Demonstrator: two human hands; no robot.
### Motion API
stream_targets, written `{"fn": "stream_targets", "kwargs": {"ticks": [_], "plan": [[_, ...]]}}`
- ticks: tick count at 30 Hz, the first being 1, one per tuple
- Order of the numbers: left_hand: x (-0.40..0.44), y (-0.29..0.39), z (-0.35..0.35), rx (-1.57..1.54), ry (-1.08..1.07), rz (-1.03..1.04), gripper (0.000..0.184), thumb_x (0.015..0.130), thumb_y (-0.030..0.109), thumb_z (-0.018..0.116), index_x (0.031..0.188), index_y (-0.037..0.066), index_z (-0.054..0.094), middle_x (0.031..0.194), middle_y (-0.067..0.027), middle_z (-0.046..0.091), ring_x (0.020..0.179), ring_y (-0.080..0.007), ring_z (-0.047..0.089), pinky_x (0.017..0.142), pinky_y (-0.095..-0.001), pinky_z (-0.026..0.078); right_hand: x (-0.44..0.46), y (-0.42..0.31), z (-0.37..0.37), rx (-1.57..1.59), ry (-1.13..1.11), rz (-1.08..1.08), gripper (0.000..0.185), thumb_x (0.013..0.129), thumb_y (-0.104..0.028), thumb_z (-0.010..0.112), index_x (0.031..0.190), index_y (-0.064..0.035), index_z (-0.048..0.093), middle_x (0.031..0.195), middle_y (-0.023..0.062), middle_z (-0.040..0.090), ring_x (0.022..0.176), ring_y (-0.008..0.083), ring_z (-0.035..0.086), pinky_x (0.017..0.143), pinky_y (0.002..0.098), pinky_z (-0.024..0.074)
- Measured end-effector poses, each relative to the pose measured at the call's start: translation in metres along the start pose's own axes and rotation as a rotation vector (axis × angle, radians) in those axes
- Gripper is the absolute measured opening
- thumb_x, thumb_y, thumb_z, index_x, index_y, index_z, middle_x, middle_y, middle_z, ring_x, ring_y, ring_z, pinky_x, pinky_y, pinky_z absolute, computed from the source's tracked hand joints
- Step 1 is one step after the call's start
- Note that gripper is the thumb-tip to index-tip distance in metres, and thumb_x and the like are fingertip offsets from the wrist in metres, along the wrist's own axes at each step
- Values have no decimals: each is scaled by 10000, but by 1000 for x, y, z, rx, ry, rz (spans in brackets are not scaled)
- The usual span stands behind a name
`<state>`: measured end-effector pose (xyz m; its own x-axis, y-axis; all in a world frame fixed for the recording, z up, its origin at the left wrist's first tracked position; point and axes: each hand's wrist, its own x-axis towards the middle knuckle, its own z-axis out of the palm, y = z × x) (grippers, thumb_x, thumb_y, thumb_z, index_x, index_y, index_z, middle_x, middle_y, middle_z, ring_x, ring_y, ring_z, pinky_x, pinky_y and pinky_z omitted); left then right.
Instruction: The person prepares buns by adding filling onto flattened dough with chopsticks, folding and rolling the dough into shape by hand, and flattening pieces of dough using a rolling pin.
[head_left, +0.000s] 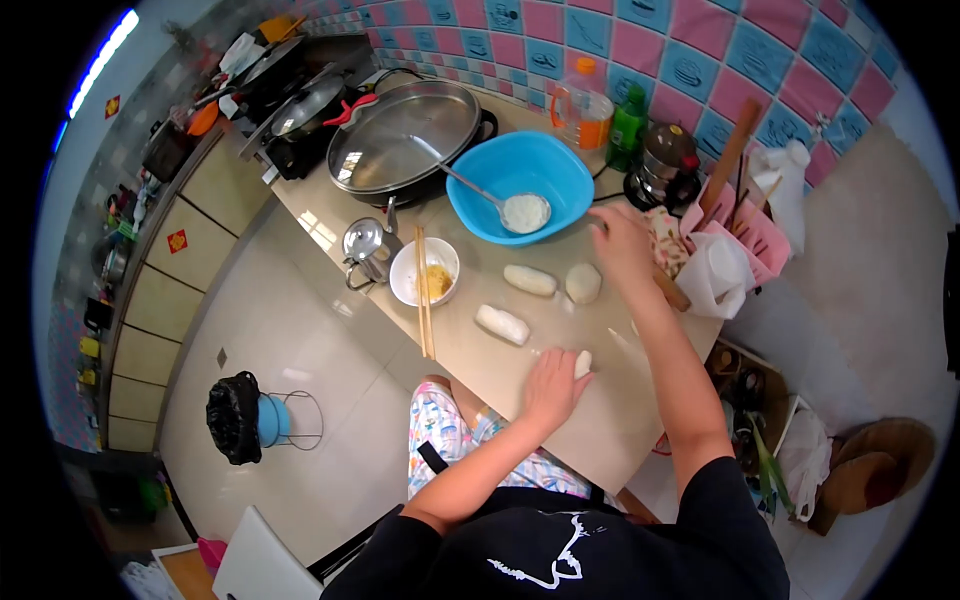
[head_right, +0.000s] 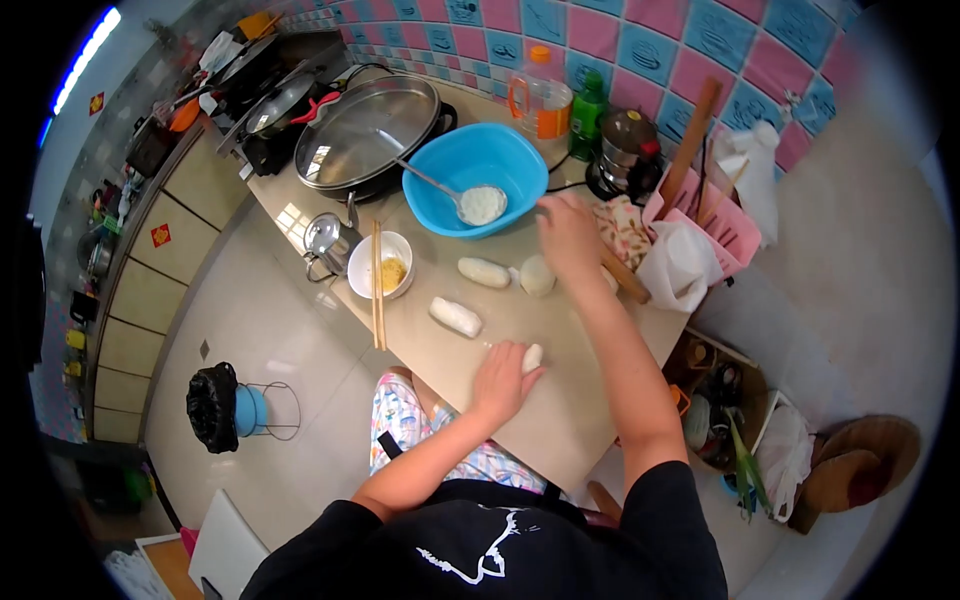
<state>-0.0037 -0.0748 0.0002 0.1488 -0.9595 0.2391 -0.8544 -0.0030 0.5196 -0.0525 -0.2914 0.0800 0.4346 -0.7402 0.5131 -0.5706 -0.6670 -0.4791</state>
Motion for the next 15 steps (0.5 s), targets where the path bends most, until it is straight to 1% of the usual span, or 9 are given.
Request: {"fn": "stream_targets", "kwargs": {"ticks": [2, 3, 5, 6, 8, 9, 11, 15], "plan": [[2, -7, 3, -287, 128, -103, 397, 805, 222, 690, 1098, 9, 528, 967, -164, 576, 891, -321, 563, 747, -380, 471, 36, -18, 31, 178, -196, -15, 244, 740, -75, 687, 983, -80, 672, 968, 126, 635, 912, 289, 600, 820, 394, 480], [6, -9, 0, -291, 137, -107, 397, 805, 222, 690, 1098, 9, 528, 967, -164, 576, 891, -321, 563, 747, -380, 471, 51, -28, 47, 174, -201, -25, 244, 740, -75, 687, 983, -80, 672, 968, 126, 635, 912, 289, 600, 820, 394, 480], [13, -13, -8, -743, 37, -441, 399, 884, 245, 633, 1163, -10, 506, 992, -142, 603, 889, -246, 591, 766, -323, 477, 75, -41, 77, -32, -529, 44, 174, 756, -79, 658, 927, -66, 690, 987, 146, 657, 963, 321, 616, 815, 417, 493], [15, -19, -10, -747, 46, -445, 399, 884, 245, 633, 1163, -10, 506, 992, -142, 603, 889, -246, 591, 766, -323, 477, 82, -40, 91, -34, -535, 36, 174, 756, -79, 658, 927, -66, 690, 987, 146, 657, 963, 321, 616, 815, 417, 493], [15, -30, -11, -1169, -93, -649, 368, 935, 252, 572, 1198, 4, 501, 960, -66, 599, 818, -118, 556, 710, -261, 464, 94, -38, 119, -251, -679, 35, 266, 675, -82, 744, 937, -91, 696, 1001, 123, 660, 946, 305, 627, 813, 389, 503], [15, -34, -17, -1174, -84, -652, 368, 935, 252, 572, 1198, 4, 501, 960, -66, 599, 818, -118, 556, 710, -261, 464, 99, -34, 133, -254, -684, 26, 266, 675, -82, 744, 937, -91, 696, 1001, 123, 660, 946, 305, 627, 813, 389, 503], [11, -34, -27, -1219, -102, -673, 390, 938, 282, 572, 1195, -3, 500, 981, -54, 591, 876, -108, 544, 772, -259, 459, 104, -20, 152, -341, -832, 17, 267, 649, -68, 750, 910, -96, 703, 966, 131, 665, 918, 312, 631, 805, 394, 504], [8, -42, -23, -1308, -74, -702, 389, 939, 286, 572, 1198, 4, 506, 989, -60, 593, 884, -113, 548, 773, -258, 460, 105, -9, 164, -291, -779, 53, 239, 645, -50, 742, 878, -95, 709, 962, 141, 665, 901, 317, 634, 788, 391, 506]]}}
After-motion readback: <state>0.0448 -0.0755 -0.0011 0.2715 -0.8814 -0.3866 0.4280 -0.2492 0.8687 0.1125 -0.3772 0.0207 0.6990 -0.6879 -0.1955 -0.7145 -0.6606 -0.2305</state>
